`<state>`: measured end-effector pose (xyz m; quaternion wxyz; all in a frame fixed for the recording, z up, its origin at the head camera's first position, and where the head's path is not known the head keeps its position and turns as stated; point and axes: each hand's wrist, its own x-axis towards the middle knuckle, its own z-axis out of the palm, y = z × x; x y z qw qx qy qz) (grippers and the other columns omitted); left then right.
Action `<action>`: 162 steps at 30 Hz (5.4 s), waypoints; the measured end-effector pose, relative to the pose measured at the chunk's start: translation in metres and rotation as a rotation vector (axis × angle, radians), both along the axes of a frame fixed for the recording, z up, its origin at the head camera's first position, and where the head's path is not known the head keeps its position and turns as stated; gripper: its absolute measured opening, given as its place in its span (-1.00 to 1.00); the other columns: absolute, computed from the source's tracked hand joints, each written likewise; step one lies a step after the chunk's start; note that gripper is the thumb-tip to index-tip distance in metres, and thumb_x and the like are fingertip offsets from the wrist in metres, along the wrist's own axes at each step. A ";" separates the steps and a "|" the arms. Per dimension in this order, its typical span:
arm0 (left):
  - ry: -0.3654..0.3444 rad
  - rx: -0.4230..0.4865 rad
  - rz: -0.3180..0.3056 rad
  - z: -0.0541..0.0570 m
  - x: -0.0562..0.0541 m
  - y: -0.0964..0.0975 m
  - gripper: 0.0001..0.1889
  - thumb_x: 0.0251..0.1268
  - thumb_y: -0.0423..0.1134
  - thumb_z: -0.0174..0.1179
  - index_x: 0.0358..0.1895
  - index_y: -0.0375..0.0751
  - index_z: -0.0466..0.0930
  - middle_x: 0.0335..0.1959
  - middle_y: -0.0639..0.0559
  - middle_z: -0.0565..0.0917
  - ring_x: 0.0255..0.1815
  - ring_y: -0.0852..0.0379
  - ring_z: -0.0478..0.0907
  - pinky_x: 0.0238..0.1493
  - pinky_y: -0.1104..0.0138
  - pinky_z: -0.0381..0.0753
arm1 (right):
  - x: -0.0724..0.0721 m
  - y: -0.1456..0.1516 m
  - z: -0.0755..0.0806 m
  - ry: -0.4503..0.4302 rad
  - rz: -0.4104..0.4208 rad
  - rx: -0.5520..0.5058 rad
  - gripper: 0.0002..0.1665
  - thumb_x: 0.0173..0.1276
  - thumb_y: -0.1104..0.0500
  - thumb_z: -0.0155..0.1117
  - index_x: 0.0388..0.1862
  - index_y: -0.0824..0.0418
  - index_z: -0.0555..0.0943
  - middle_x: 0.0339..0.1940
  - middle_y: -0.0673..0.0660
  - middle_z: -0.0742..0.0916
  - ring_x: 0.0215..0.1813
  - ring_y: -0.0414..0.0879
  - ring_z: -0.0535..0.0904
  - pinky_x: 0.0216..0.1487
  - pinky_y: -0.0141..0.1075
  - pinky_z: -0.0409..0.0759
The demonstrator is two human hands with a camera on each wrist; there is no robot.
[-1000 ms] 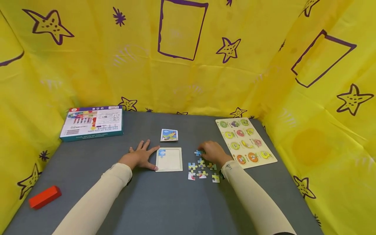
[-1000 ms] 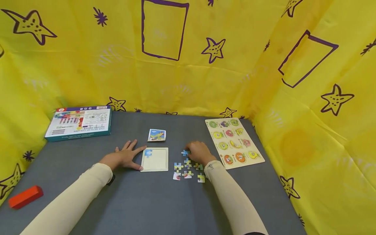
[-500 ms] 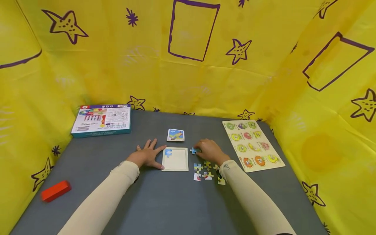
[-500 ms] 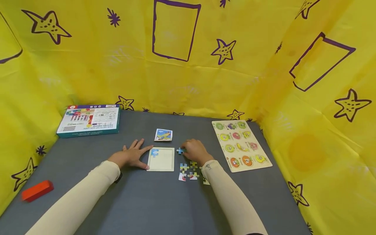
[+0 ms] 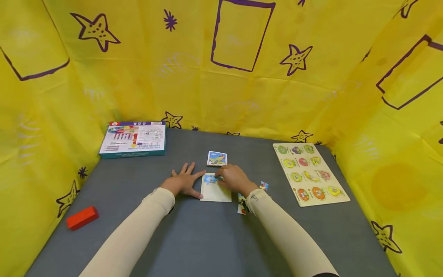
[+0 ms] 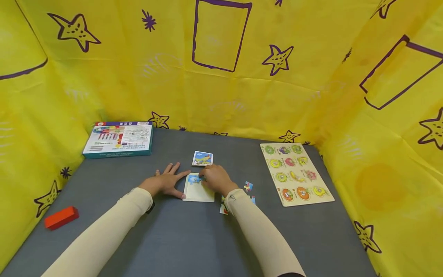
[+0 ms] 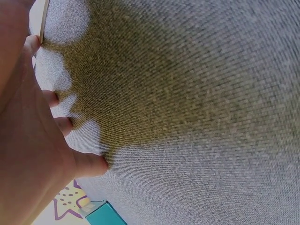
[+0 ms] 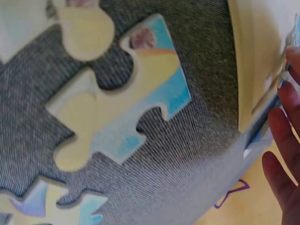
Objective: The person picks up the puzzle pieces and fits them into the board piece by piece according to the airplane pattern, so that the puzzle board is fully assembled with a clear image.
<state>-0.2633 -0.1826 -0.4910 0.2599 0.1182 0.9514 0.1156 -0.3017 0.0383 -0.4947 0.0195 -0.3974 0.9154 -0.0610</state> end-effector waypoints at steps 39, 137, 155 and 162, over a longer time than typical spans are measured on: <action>0.005 0.028 -0.028 -0.006 -0.005 -0.009 0.10 0.01 0.37 0.30 0.57 0.08 -0.07 0.55 -0.39 -0.27 0.51 -0.48 -0.38 0.21 -0.52 -0.22 | -0.003 0.133 -0.001 -0.014 -0.288 0.025 -0.69 0.26 0.05 0.39 -0.03 0.10 0.70 -0.07 0.08 0.72 -0.02 0.05 0.63 -0.03 -0.03 0.59; 0.014 -0.011 -0.019 0.006 -0.012 -0.009 0.10 0.03 0.39 0.26 0.58 0.12 -0.11 0.56 -0.35 -0.28 0.53 -0.45 -0.39 0.24 -0.50 -0.21 | 0.027 0.083 0.013 -0.103 0.014 0.060 -0.67 0.19 0.14 0.43 -0.03 0.06 0.71 -0.08 0.03 0.70 -0.03 -0.01 0.63 0.00 -0.07 0.59; -0.012 -0.005 -0.019 0.000 -0.006 -0.008 0.09 0.03 0.39 0.26 0.58 0.14 -0.10 0.57 -0.33 -0.28 0.53 -0.44 -0.39 0.24 -0.50 -0.21 | 0.028 0.073 0.014 -0.101 0.042 0.066 -0.66 0.21 0.15 0.41 0.00 0.06 0.70 -0.09 0.02 0.70 -0.04 -0.04 0.63 -0.02 -0.10 0.60; -0.006 -0.004 -0.022 0.001 -0.006 0.000 0.08 0.03 0.38 0.27 0.58 0.16 -0.09 0.57 -0.31 -0.26 0.54 -0.41 -0.37 0.27 -0.47 -0.19 | 0.023 0.050 0.024 -0.078 0.060 0.042 -0.66 0.23 0.17 0.37 0.02 0.04 0.70 -0.07 -0.02 0.70 -0.03 -0.08 0.62 -0.01 -0.14 0.59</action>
